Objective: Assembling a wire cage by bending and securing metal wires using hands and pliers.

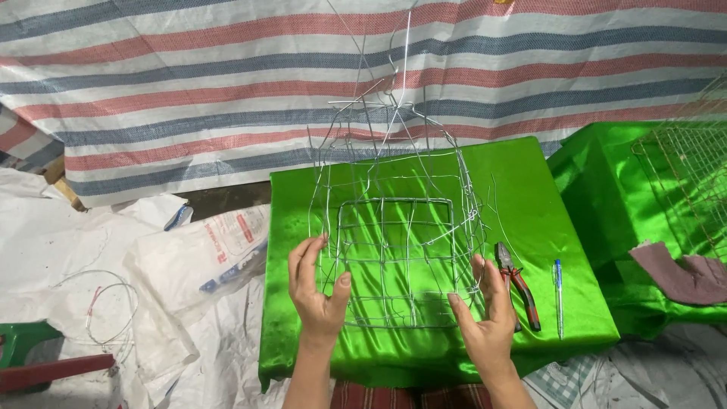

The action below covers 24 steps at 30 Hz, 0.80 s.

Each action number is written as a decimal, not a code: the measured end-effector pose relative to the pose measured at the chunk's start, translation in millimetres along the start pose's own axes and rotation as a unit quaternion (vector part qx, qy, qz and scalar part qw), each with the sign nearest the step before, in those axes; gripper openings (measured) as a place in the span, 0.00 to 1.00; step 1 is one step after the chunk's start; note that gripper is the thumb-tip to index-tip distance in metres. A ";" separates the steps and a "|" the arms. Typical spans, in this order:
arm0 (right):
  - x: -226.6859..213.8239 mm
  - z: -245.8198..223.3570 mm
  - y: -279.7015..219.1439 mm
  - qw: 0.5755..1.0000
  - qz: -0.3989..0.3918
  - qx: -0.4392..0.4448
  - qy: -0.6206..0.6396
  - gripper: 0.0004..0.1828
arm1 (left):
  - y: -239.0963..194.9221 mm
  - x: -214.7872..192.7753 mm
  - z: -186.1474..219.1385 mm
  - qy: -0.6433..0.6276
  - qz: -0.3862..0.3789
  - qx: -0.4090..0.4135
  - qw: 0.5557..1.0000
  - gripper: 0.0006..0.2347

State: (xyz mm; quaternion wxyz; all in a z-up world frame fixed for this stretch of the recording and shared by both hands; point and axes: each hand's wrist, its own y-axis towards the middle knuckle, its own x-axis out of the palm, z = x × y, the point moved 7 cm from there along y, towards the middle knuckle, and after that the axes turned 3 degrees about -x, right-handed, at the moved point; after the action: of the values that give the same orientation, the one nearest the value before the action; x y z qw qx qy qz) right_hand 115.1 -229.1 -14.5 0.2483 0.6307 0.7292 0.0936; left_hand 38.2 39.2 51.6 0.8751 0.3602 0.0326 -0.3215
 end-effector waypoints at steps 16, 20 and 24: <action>-54.9 30.1 -1.8 0.998 0.015 0.060 0.030 0.33 | -16.9 2.4 -8.8 0.031 0.009 0.006 0.999 0.24; -109.2 75.8 -8.3 0.979 0.060 0.110 -0.163 0.24 | -17.9 7.0 -10.9 0.043 0.010 0.010 0.999 0.24; -116.8 125.8 -36.1 0.930 -0.053 0.173 -0.320 0.28 | -15.7 10.6 -6.4 0.050 0.011 0.007 0.999 0.25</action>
State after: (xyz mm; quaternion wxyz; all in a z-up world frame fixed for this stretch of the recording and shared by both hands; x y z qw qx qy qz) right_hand 153.4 -371.0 -110.3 0.3602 0.6205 0.6483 -0.2546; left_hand 38.4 29.3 34.2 0.8734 0.3820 0.0704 -0.2938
